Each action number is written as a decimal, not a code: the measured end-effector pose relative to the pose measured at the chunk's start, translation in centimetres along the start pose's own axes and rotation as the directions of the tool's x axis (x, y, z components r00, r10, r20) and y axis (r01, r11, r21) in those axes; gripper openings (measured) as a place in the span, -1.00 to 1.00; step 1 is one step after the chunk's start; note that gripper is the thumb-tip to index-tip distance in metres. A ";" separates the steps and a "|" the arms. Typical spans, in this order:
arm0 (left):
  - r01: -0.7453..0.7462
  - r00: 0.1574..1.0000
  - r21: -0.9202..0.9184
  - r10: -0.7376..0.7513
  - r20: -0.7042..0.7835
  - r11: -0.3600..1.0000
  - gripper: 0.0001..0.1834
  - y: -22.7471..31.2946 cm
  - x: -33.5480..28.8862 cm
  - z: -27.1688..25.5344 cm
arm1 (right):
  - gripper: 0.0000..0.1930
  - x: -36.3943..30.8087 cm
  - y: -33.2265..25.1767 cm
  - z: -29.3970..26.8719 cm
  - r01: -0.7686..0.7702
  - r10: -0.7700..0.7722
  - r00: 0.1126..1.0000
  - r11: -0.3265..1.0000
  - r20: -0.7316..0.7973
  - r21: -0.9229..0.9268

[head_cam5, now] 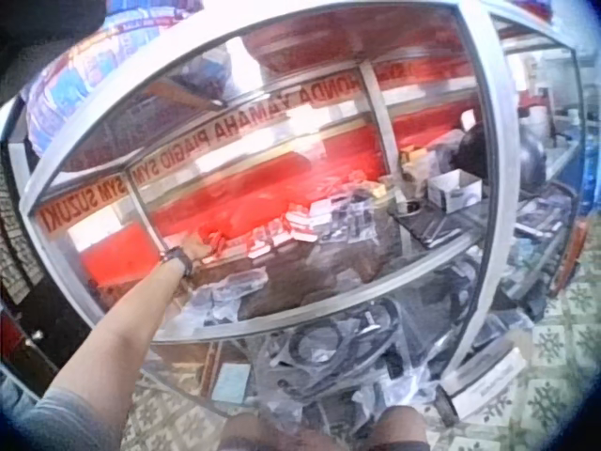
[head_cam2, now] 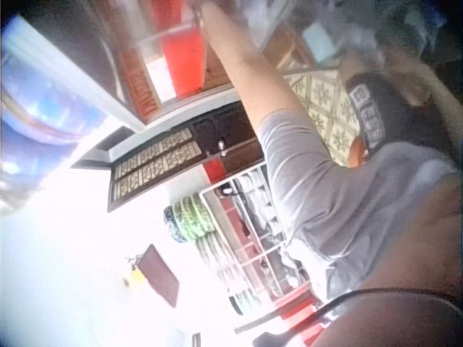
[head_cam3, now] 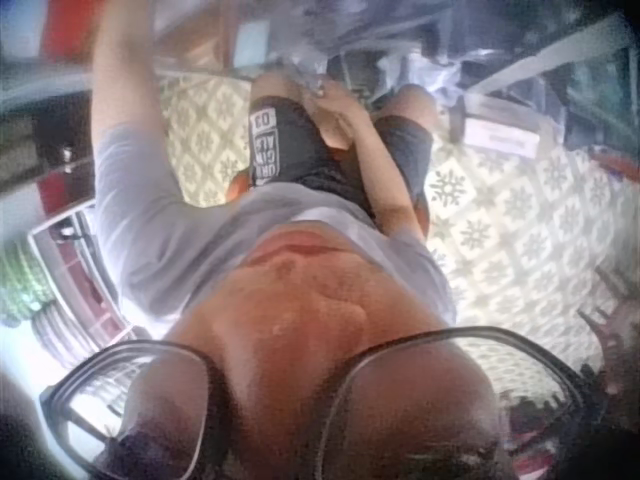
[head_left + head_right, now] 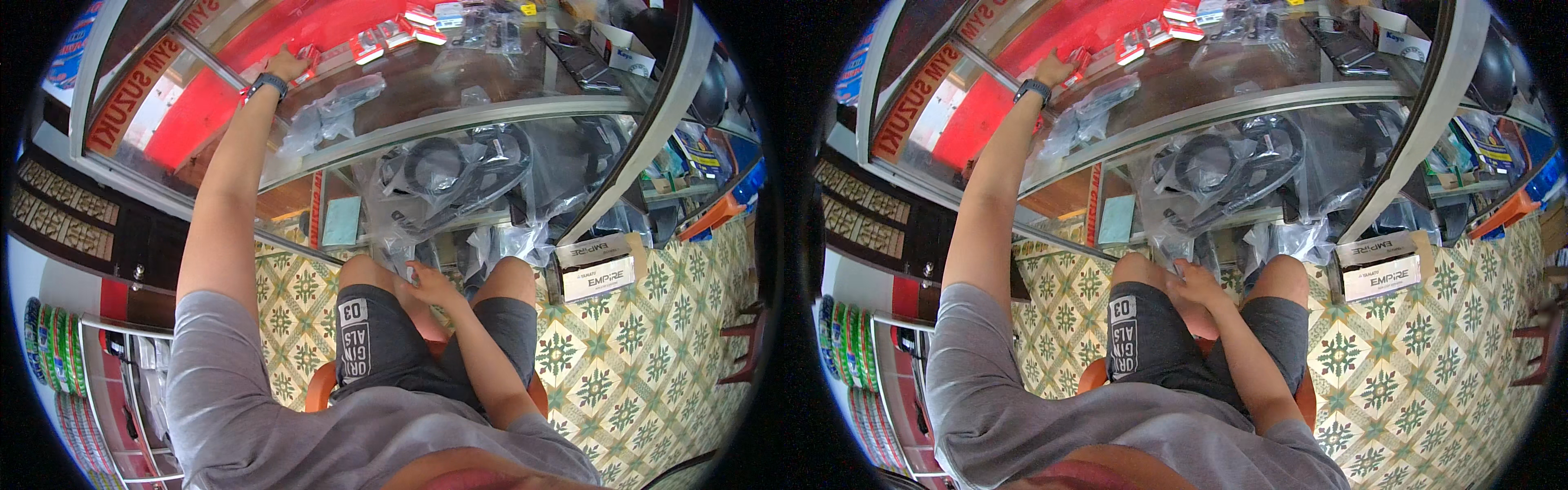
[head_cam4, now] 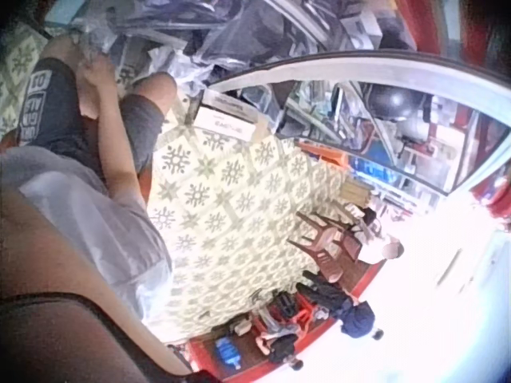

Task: The person sits in a chair and reaches into a glass display shelf to retrieve and reorganize several packaged motorcycle parts by hand. They hold a small red box while using their other hand to move various wrapped items and components around on the different levels of the shelf.

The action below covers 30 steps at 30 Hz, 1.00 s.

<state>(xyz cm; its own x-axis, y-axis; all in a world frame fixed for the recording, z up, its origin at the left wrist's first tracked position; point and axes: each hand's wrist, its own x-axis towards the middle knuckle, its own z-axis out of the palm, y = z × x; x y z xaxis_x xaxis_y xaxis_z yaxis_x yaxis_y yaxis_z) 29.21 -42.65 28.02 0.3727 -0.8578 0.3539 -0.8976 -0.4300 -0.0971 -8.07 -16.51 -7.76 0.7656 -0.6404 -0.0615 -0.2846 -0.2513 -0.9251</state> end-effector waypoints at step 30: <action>-0.122 0.981 -0.392 0.170 0.090 0.912 0.24 17.1 -5.6 -3.0 | -0.37 0.5 -0.5 0.0 0.042 -0.043 0.999 0.997 -0.014 -0.062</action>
<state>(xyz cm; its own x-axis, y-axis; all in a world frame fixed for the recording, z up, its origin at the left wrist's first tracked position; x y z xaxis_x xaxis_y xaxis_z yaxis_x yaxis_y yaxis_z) 11.03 -44.38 27.22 0.2348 -0.9401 0.2471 -0.9561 -0.1775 0.2333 -7.54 -16.70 -7.30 0.7691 -0.6389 -0.0171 -0.2880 -0.3226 -0.9017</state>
